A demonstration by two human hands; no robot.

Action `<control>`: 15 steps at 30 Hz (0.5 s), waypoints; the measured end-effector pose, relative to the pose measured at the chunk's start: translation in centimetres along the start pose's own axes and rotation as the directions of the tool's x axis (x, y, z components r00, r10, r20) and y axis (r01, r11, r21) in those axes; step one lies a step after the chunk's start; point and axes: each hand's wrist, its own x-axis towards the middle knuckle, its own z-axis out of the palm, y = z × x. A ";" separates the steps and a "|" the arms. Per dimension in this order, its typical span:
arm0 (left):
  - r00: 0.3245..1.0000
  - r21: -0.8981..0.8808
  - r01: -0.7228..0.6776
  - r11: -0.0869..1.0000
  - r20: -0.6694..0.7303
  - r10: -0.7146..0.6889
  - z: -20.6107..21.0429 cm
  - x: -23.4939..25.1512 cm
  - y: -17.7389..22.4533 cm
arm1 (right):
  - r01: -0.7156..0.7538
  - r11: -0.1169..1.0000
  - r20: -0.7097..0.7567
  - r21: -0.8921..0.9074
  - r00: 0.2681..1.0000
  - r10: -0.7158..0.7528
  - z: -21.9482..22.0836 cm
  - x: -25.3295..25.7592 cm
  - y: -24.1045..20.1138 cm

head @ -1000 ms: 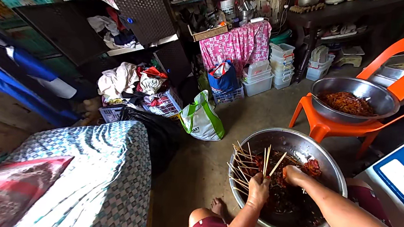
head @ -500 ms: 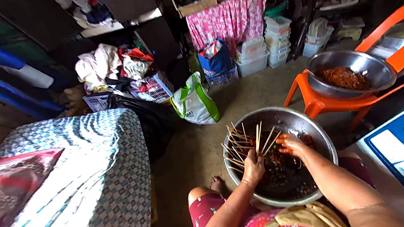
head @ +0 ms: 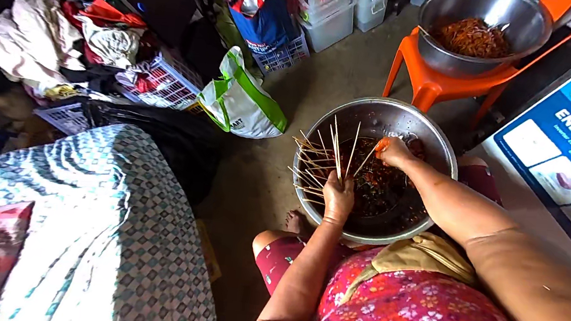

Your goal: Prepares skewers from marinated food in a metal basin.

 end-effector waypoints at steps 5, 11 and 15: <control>1.000 -0.021 -0.014 1.000 0.025 0.015 0.2 -0.1 -0.1 | 0.129 0.895 0.230 -0.426 0.973 -0.031 2.1 0.1 0.7; 0.998 0.100 -0.039 0.994 0.057 0.033 0.1 -0.3 0.2 | 0.056 0.874 0.122 -0.482 0.992 0.004 1.5 -1.3 -1.1; 1.000 0.065 -0.012 0.998 0.014 0.011 0.2 0.1 -0.1 | 0.171 0.889 0.201 -0.425 0.975 -0.091 2.6 -0.9 -0.5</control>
